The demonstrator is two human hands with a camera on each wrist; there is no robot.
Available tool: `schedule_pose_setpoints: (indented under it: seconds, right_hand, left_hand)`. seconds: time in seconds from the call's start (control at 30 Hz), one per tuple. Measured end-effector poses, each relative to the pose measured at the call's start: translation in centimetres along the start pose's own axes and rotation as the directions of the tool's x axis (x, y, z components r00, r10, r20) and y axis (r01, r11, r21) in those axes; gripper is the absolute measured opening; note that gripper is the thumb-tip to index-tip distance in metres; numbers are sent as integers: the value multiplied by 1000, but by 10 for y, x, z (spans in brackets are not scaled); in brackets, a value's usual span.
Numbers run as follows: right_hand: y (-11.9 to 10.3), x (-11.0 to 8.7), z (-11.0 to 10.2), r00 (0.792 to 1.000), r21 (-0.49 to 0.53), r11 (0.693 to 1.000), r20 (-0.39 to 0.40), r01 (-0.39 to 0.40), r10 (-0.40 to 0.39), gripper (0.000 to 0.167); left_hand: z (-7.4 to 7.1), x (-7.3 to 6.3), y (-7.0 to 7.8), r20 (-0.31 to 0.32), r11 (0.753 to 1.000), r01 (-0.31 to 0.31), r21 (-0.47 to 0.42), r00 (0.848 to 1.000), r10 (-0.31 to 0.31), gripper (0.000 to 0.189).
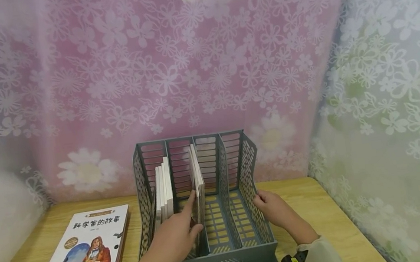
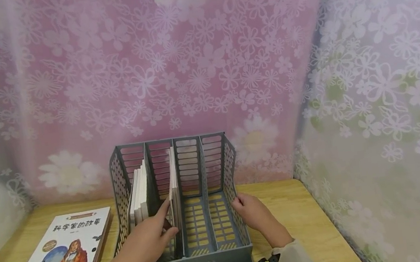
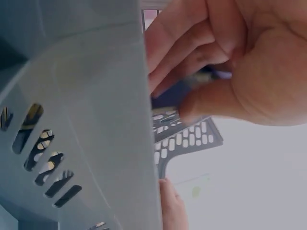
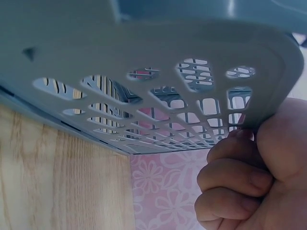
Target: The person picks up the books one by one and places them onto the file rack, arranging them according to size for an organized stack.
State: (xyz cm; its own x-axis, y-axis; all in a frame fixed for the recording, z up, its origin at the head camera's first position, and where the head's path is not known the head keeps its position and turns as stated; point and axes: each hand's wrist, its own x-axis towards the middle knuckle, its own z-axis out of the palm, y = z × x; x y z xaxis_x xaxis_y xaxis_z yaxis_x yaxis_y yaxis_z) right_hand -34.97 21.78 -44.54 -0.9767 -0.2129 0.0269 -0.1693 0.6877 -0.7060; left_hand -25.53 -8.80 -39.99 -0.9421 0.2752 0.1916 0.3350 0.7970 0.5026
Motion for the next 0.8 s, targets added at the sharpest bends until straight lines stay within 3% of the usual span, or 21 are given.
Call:
schedule_pose_setpoints:
  seconds: [0.17, 0.3, 0.43, 0.53, 0.63, 0.73, 0.8]
  right_hand:
    - [-1, 0, 0, 1000, 2, 1000, 2, 10, -10, 35]
    - [-1, -1, 0, 1000, 2, 1000, 2, 12, -12, 35]
    - [0, -2, -1, 1000, -2, 1000, 1, 14, -14, 35]
    - [0, -2, -1, 1000, -5, 1000, 0, 12, -12, 35]
    - [0, -1, 0, 1000, -1, 1000, 7, 10, -10, 35]
    - [-1, -1, 0, 1000, 5, 1000, 19, 6, -6, 35]
    - [-1, -2, -1, 1000, 10, 1000, 15, 3, -3, 35]
  left_hand:
    - [2, 3, 4, -59, 999, 45, 28, 997, -44, 81]
    - [2, 3, 5, -26, 998, 69, -3, 997, -69, 79]
    - [-5, -3, 2, 38, 996, 58, -64, 998, -56, 78]
    - [-18, -14, -6, 110, 991, 40, -125, 994, -26, 77]
    - [-39, -29, -18, 167, 984, 49, -172, 986, -20, 58]
    - [-60, -40, -33, 121, 991, 57, -124, 992, -42, 23]
    - [-70, -45, -44, 38, 997, 68, -31, 997, -67, 20]
